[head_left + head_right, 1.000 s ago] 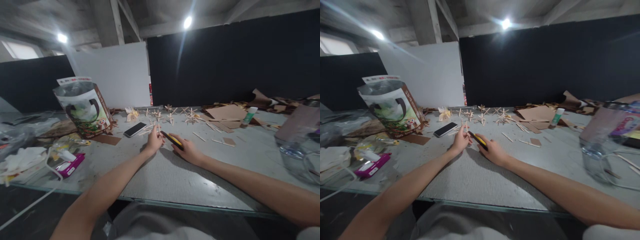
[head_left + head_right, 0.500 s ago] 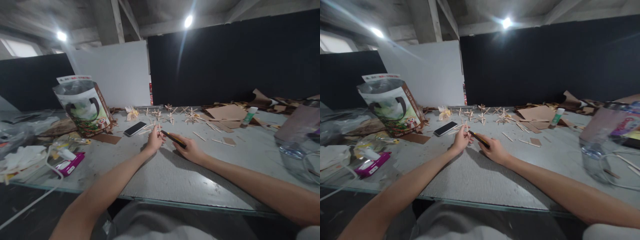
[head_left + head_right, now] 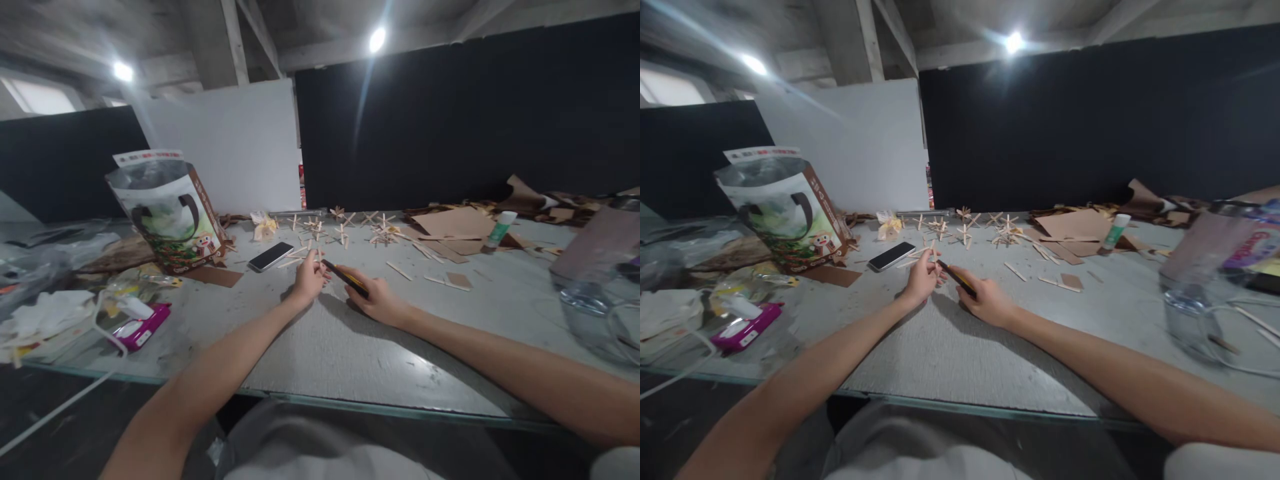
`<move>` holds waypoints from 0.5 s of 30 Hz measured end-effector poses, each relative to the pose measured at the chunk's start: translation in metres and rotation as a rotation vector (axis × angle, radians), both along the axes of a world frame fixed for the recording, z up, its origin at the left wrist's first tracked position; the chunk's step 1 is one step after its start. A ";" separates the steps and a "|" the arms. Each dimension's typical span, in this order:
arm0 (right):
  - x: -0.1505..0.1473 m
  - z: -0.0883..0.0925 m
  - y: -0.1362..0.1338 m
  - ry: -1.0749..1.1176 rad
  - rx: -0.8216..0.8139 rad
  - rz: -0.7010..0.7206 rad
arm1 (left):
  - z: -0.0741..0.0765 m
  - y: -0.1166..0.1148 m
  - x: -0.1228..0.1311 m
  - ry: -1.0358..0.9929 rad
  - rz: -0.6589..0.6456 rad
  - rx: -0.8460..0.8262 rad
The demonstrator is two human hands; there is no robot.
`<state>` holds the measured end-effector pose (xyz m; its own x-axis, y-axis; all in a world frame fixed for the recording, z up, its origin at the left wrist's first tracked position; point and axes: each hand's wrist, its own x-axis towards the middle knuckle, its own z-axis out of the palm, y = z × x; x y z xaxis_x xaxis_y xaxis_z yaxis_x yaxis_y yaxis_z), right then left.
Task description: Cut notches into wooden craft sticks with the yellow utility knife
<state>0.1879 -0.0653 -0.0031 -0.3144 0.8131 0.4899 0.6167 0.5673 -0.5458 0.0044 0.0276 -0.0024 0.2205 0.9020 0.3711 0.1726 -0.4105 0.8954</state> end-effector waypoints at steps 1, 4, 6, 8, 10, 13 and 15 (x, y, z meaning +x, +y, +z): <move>0.000 0.000 0.000 -0.005 -0.001 0.001 | 0.000 0.000 0.000 0.002 -0.001 0.004; 0.000 0.001 -0.001 -0.016 -0.012 0.009 | -0.001 0.001 -0.001 0.011 -0.001 0.014; 0.000 0.001 -0.001 -0.022 -0.011 0.010 | 0.000 0.002 -0.002 0.017 -0.001 0.025; 0.000 0.000 -0.002 -0.026 -0.006 0.010 | 0.001 0.002 -0.003 0.025 0.006 0.040; 0.001 0.000 -0.002 -0.028 -0.009 0.010 | 0.002 0.002 -0.004 0.031 0.013 0.052; 0.001 0.000 -0.002 -0.033 -0.002 0.012 | 0.003 0.001 -0.003 0.017 -0.001 0.028; 0.001 0.000 -0.002 -0.039 0.014 0.013 | 0.002 0.000 0.000 -0.007 -0.023 -0.008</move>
<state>0.1887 -0.0673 -0.0030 -0.3440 0.8019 0.4885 0.6301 0.5829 -0.5131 0.0047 0.0278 -0.0003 0.2386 0.8997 0.3655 0.1569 -0.4071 0.8998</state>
